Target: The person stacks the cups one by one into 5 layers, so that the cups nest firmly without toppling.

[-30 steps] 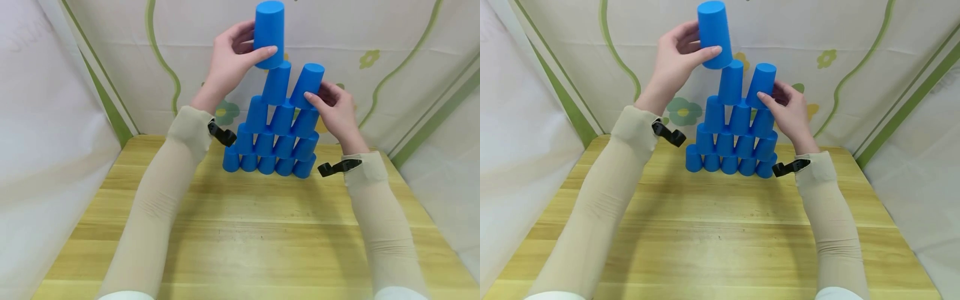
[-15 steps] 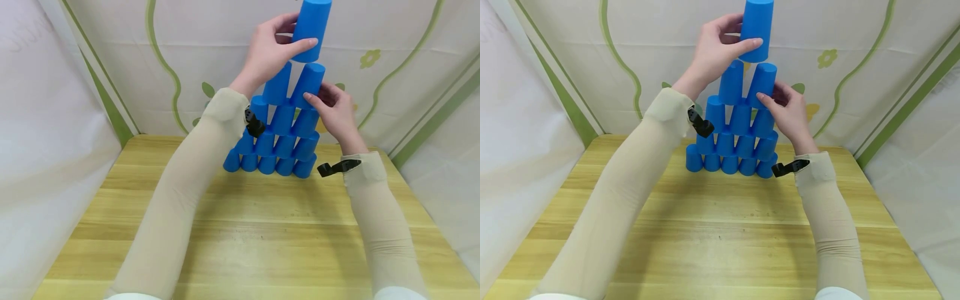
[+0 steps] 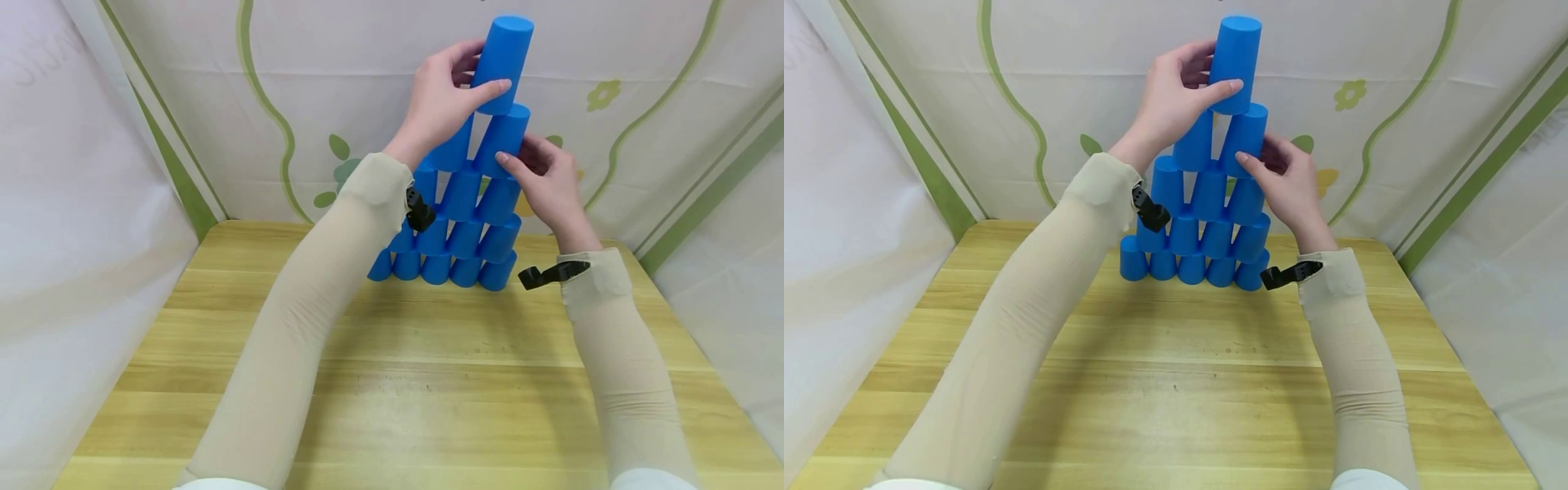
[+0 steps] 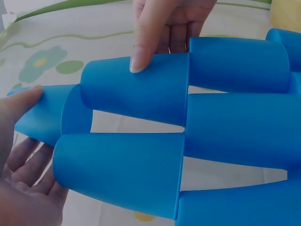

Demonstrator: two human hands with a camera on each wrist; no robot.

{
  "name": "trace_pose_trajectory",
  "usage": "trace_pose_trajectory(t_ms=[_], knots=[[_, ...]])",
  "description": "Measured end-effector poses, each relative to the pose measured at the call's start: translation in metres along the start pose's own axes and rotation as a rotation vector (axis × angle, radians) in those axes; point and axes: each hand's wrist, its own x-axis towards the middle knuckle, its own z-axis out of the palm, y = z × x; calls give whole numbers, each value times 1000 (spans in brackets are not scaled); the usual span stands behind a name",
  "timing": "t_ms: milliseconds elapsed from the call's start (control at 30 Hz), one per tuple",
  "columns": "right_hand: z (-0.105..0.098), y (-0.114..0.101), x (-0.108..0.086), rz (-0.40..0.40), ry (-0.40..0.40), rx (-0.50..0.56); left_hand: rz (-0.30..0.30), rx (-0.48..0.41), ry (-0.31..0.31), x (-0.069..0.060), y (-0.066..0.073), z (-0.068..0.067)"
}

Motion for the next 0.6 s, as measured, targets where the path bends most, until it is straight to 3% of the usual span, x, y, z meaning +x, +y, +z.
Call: trace_pose_trajectory(t_ms=[200, 333, 600], knots=[[-2, 3, 0, -4, -1, 9, -20, 27, -11, -2, -4, -3], [-4, 6, -2, -1, 5, 18, -32, 17, 18, -10, -12, -11], [-16, 17, -13, 30, 12, 24, -23, 17, 92, -43, -44, -47]])
